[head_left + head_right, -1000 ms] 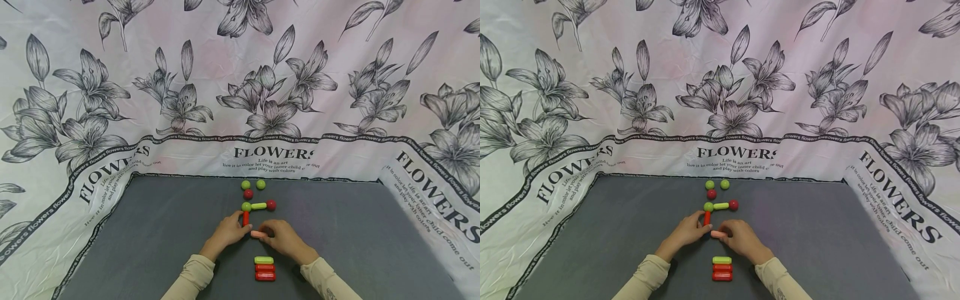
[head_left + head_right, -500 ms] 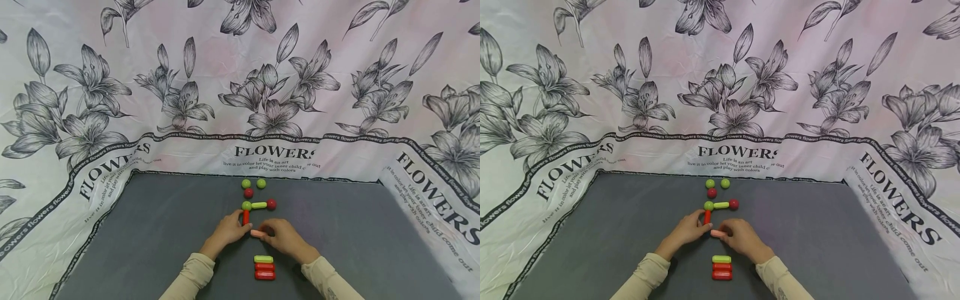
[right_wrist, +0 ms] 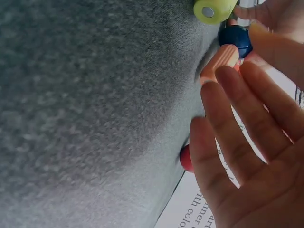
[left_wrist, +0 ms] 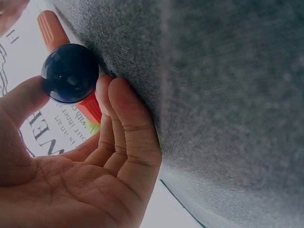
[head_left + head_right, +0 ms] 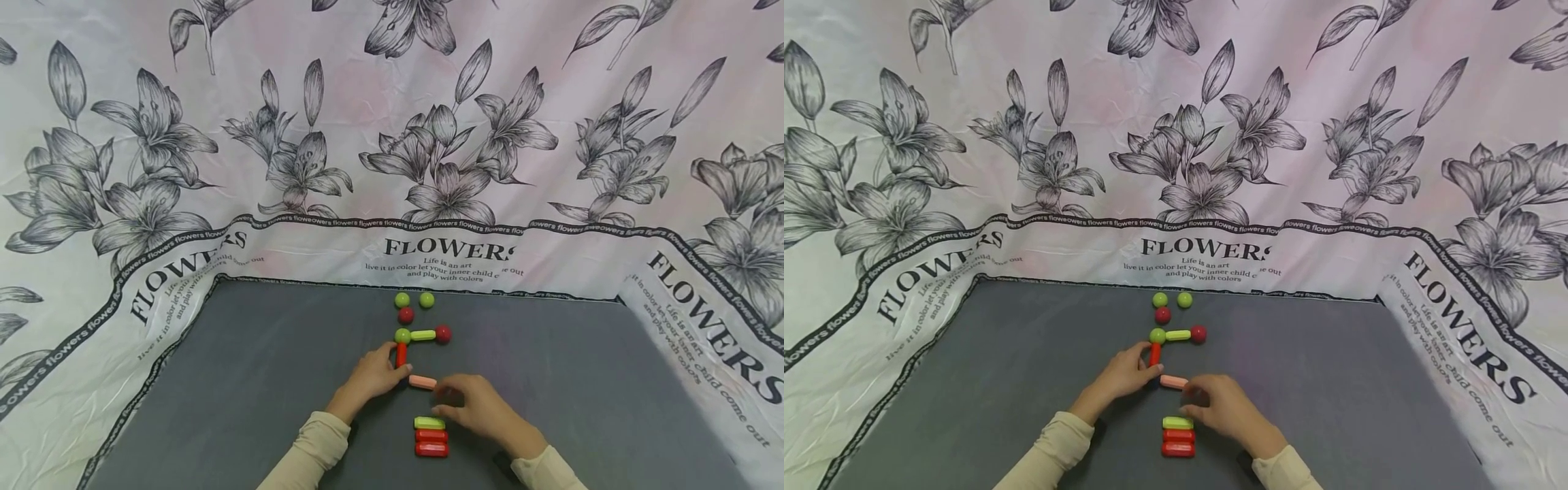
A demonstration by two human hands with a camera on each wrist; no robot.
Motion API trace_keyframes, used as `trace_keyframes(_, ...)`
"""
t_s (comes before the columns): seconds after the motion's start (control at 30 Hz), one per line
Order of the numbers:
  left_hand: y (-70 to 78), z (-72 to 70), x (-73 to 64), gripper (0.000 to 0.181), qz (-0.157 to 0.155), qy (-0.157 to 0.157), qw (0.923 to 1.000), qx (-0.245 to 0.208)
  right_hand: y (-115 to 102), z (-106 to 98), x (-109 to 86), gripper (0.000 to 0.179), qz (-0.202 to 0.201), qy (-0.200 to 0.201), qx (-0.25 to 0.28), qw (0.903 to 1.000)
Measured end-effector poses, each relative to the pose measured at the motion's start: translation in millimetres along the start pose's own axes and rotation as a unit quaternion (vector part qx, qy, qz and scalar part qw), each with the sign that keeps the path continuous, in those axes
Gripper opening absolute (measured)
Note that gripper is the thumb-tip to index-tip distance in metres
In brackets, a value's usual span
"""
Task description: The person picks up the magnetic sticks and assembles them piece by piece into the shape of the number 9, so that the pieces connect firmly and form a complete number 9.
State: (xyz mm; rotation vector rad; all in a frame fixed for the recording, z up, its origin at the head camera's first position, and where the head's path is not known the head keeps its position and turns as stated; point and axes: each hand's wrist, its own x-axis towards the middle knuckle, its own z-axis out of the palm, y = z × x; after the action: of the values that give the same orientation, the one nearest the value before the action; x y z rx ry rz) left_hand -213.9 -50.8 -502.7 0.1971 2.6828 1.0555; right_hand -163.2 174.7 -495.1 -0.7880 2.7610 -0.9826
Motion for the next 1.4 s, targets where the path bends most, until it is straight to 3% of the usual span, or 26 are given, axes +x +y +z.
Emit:
trace_keyframes(0.37, 3.3, 3.3, 5.6, 0.065, 0.009, -0.005, 0.9999, -0.011, 4, 7, -9.0, 0.027, -0.013, -0.021, 0.061, 0.9978)
trace_keyframes(0.63, 0.7, 2.6, 5.7, 0.066, 0.019, 0.001, 0.9998, -0.011, 7, 9, -8.4, 0.022, 0.006, -0.051, 0.076, 0.9958)
trace_keyframes(0.83, -0.8, 1.3, 5.3, 0.068, 0.024, 0.01, 0.9997, -0.003, 8, 9, -6.7, 0.019, -0.004, -0.052, 0.068, 0.9963)
trace_keyframes(1.1, 1.9, -1.3, 8.5, 0.076, -0.017, 0.018, 0.9997, 0.009, 8, 6, -1.8, 0.018, 0.008, -0.059, 0.036, 0.9975)
trace_keyframes(1.4, 11.2, -4.2, 19.9, 0.081, -0.026, 0.054, 0.9981, 0.009, 5, 9, -1.8, 0.017, -0.003, -0.046, 0.013, 0.9988)
